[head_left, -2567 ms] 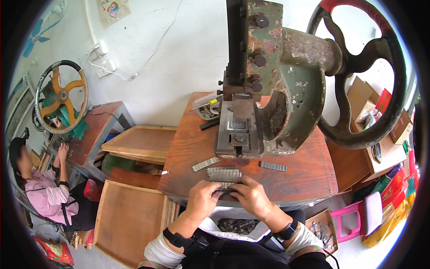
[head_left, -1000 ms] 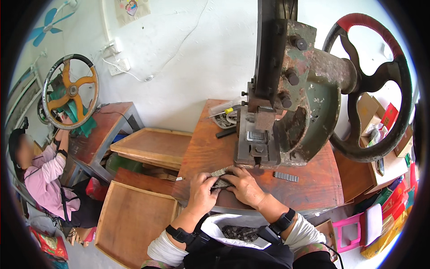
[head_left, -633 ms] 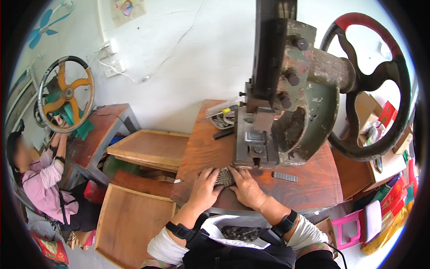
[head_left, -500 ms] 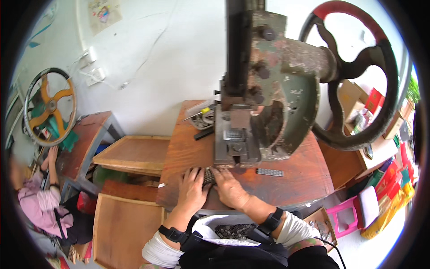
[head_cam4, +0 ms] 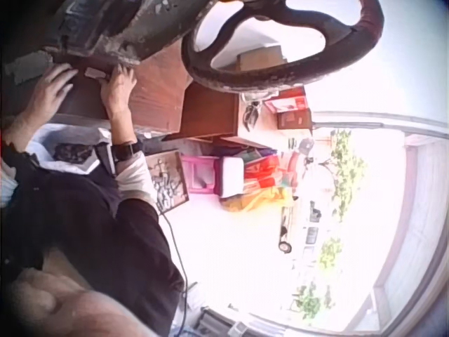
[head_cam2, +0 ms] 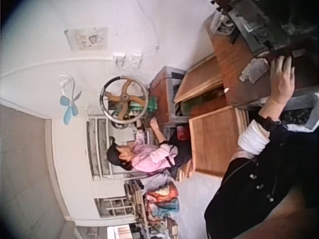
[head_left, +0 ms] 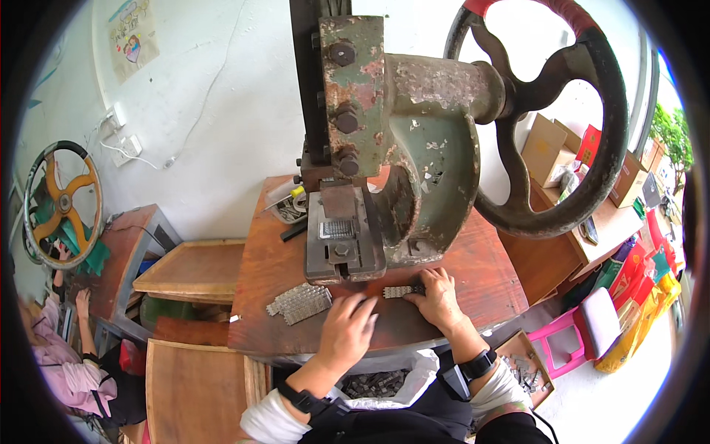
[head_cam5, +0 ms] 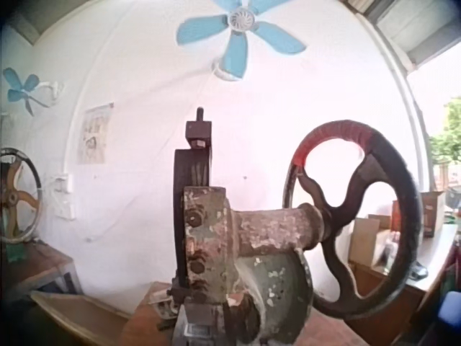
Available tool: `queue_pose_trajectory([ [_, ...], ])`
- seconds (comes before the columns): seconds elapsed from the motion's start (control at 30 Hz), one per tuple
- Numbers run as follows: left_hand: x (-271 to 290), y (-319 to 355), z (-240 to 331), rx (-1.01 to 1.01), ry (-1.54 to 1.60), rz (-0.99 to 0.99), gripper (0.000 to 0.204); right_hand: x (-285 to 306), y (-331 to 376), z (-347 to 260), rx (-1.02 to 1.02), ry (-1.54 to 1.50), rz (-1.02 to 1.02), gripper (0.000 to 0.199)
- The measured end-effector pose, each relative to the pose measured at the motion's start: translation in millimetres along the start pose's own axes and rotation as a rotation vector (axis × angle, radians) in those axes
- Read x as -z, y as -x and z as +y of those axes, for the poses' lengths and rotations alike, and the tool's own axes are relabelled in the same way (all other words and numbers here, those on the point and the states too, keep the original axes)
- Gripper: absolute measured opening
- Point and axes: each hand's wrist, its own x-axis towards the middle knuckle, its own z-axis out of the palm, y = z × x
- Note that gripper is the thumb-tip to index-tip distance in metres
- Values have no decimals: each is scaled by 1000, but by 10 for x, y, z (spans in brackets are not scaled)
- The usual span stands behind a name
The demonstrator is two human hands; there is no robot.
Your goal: The recorder uses a manual punch machine to process small metal components, then organizes them into a tray.
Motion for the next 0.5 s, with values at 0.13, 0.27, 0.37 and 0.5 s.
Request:
queue_pose_trajectory([
  [0.13, -327, -234, 58, 26, 63, 9, 33, 65, 76, -20, 43, -407, -81, 37],
  [0.27, -265, -209, -47, 159, 244, -155, 22, 130, 216, -142, -85, -700, -178, 32],
  [0.37, -106, -47, -15, 582, 892, -209, 14, 115, 352, -232, -81, -865, -209, 34],
  [0.5, 21, -7, 83, 580, 797, -225, 18, 79, 413, -354, -3, -984, -188, 38],
])
